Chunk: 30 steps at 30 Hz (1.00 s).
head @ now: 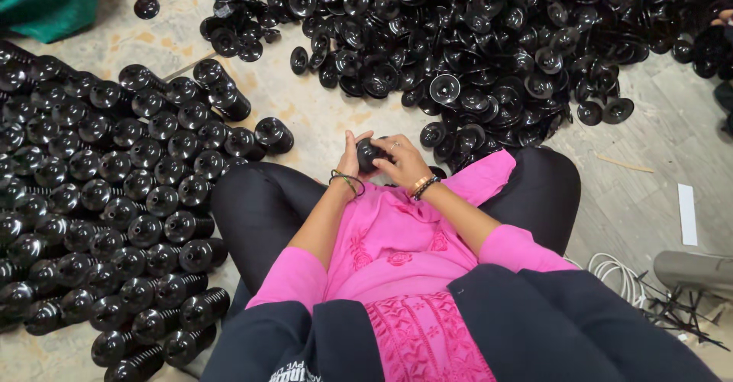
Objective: The person sits on the floor surrounded by large piles of black plastic components. They pick up parts one at a time, turn them in their hands, and place them aside, sorting through the pile while other workers do the same nearby.
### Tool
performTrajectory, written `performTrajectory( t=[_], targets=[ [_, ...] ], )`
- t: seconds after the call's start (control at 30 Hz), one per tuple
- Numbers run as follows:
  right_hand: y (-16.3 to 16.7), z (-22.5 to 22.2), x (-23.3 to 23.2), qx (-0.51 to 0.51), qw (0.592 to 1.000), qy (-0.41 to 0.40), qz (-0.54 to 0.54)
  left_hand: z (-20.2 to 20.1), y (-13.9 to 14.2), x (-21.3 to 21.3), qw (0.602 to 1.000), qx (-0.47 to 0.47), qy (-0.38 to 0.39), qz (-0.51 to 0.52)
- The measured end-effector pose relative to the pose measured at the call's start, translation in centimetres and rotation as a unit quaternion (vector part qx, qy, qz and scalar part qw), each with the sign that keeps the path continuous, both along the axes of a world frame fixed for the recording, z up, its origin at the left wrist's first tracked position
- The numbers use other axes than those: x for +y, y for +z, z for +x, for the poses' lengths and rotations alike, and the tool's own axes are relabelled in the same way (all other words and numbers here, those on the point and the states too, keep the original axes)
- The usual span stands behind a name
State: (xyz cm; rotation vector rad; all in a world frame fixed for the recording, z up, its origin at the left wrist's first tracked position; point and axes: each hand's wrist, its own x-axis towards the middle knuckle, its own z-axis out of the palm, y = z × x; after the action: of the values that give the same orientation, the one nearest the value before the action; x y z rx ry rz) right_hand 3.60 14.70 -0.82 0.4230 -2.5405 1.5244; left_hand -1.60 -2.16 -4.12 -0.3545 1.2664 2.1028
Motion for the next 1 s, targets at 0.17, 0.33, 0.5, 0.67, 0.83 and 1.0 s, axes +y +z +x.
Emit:
performTrajectory(
  t=[0.17, 0.33, 0.5, 0.67, 0.83, 1.0],
  targets=[
    [0.2, 0.8, -0.5, -0.031, 0.998, 0.036, -0.040, 0.8, 0.6, -0.6, 1.000, 0.020, 0.001, 0.018],
    [0.5, 0.4, 0.1, -0.047, 0.999, -0.016, -0.001, 1.8, 2.6, -0.5, 0.997, 0.061, -0.045, -0.008],
    [0.8, -1.0, 1.6, -0.178, 0.967, -0.057, -0.171, 1.0, 2.4, 0.3, 0.975, 0.207, -0.049, -0.071],
    [1.0, -2.6, 2.6, -0.050, 0.987, -0.104, 0.111, -1.5, 0.5, -0.7, 0.985, 0.021, 0.138, -0.104],
    [0.8, -3.5, 2.1, -0.013, 0.953, -0.003, 0.303, -1.2, 0.1, 0.4, 0.984, -0.049, 0.063, -0.159],
    [0.7, -3.8, 1.1, -0.047, 0.958, -0.031, 0.280, -0.5, 1.7, 1.1, 0.974, -0.082, -0.008, -0.212]
  ],
)
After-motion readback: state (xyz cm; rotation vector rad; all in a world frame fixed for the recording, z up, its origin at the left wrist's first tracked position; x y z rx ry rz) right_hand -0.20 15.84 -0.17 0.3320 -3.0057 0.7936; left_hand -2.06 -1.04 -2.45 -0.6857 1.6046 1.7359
